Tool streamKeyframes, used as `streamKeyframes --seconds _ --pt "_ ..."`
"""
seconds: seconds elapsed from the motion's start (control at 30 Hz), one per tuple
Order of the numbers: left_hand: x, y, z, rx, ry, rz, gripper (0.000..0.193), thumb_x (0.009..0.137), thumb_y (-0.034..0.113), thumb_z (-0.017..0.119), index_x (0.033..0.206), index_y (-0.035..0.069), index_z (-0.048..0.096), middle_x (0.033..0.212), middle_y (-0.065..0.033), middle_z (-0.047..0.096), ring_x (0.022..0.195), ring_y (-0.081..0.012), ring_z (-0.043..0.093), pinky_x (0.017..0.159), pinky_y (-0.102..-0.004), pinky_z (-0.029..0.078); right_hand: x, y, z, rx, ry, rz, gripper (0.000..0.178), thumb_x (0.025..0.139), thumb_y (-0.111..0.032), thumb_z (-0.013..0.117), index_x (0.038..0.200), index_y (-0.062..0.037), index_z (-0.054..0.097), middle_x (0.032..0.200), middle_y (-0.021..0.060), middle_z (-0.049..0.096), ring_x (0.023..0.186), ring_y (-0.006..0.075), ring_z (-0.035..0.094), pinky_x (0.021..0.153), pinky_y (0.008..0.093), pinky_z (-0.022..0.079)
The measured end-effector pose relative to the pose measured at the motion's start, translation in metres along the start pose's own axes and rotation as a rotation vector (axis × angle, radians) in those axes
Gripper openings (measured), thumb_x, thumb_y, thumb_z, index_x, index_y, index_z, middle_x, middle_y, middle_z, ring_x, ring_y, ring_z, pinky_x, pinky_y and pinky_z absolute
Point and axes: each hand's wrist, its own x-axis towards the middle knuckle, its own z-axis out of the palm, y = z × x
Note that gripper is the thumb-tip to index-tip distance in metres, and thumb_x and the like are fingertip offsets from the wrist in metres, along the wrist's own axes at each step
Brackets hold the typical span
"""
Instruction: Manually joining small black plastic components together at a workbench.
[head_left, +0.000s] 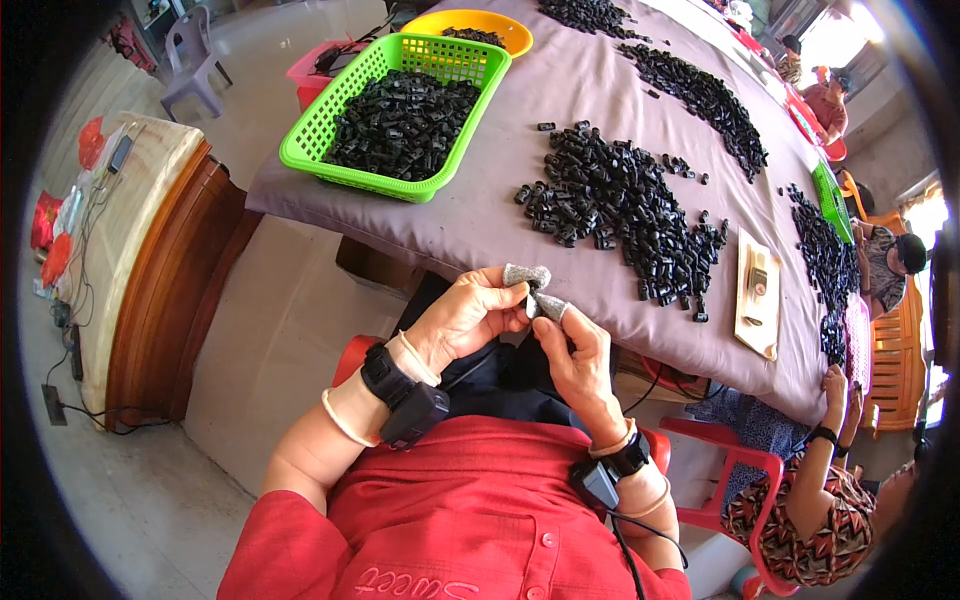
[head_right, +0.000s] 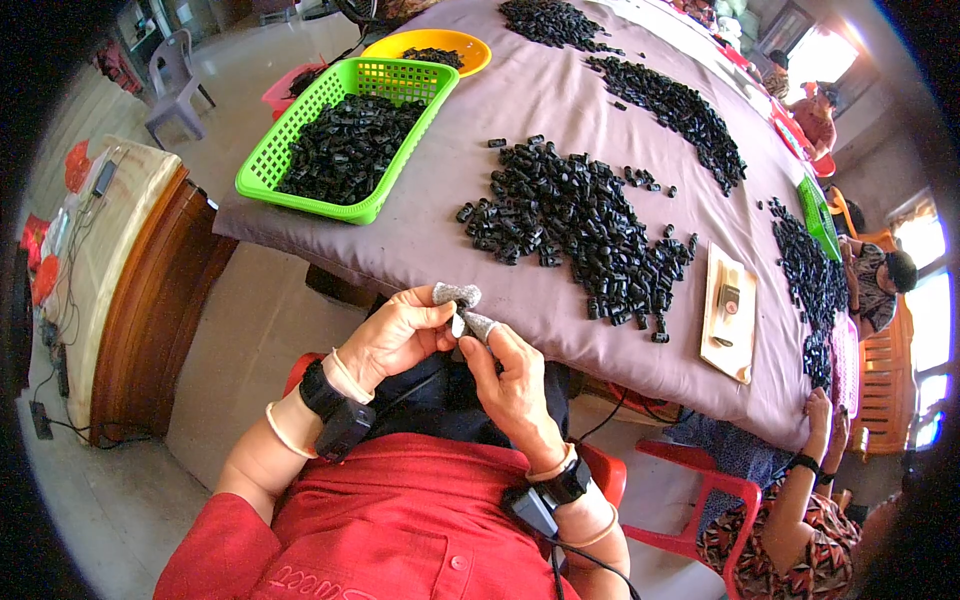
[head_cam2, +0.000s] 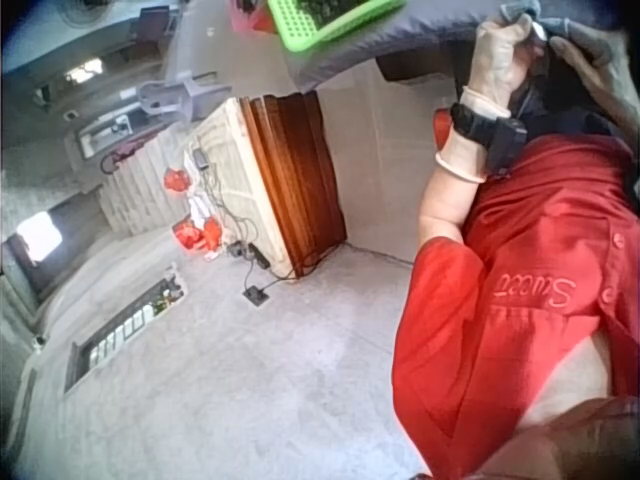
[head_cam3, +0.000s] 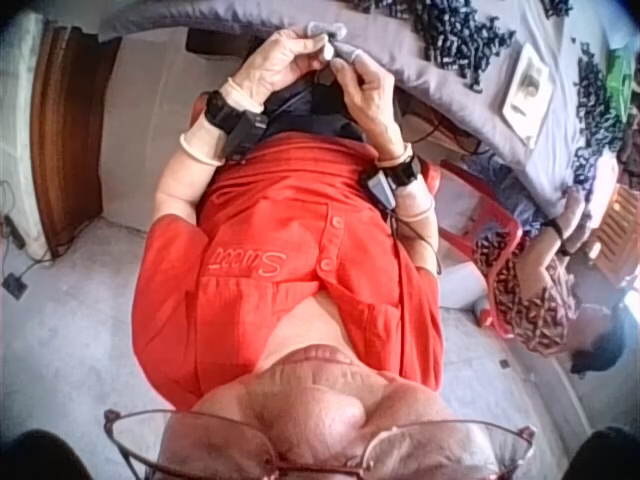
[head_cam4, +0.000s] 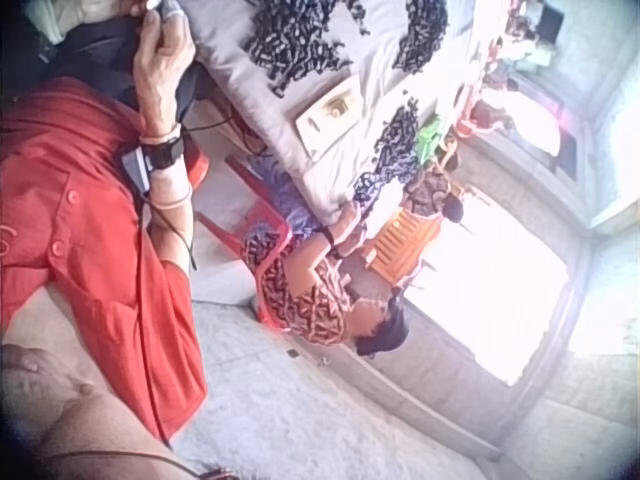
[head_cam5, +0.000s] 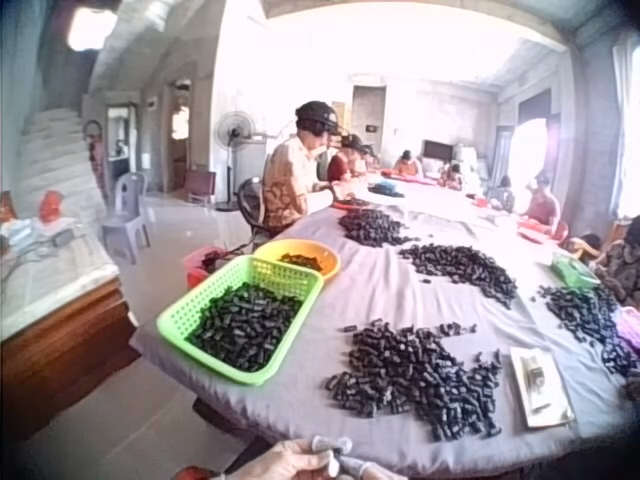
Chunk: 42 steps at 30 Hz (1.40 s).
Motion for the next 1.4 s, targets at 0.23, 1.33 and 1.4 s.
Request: streamKeyframes --seconds 0.23,1.33,1.4 --pt "0.001 -0.002 -0.001 -0.007 0.006 0.007 0.016 0.087 0.007 0.054 0.101 0.004 0.061 0.078 -0.0046 0.062 0.066 -0.0129 0.058 0.066 -0.0263 0.05 0.0 0.003 0.002 0.012 0.007 0.003 0.015 0.082 -0.004 0.058 0.095 0.0019 0.059 0.075 0.0139 0.059 0.065 0.0225 0.06 0.06 0.0291 0.046" --pt "-0.001 0.0 0.006 0.066 0.017 0.021 0.02 0.086 0.01 0.057 0.105 0.007 0.061 0.084 -0.0041 0.064 0.068 -0.0127 0.059 0.062 -0.0247 0.048 -0.001 0.012 -0.003 0.044 0.129 0.011 0.015 0.083 -0.008 0.057 0.095 0.0 0.06 0.067 0.0097 0.057 0.058 0.0121 0.05 0.056 0.0267 0.043" --pt "-0.006 0.01 0.015 0.105 0.033 0.058 0.019 0.085 0.009 0.058 0.104 0.007 0.061 0.084 -0.0037 0.063 0.066 -0.013 0.059 0.06 -0.0244 0.048 -0.002 0.014 -0.008 0.042 0.115 0.092 0.013 0.086 -0.009 0.055 0.094 0.0005 0.06 0.071 -0.0019 0.057 0.067 0.0046 0.046 0.06 0.0209 0.04"
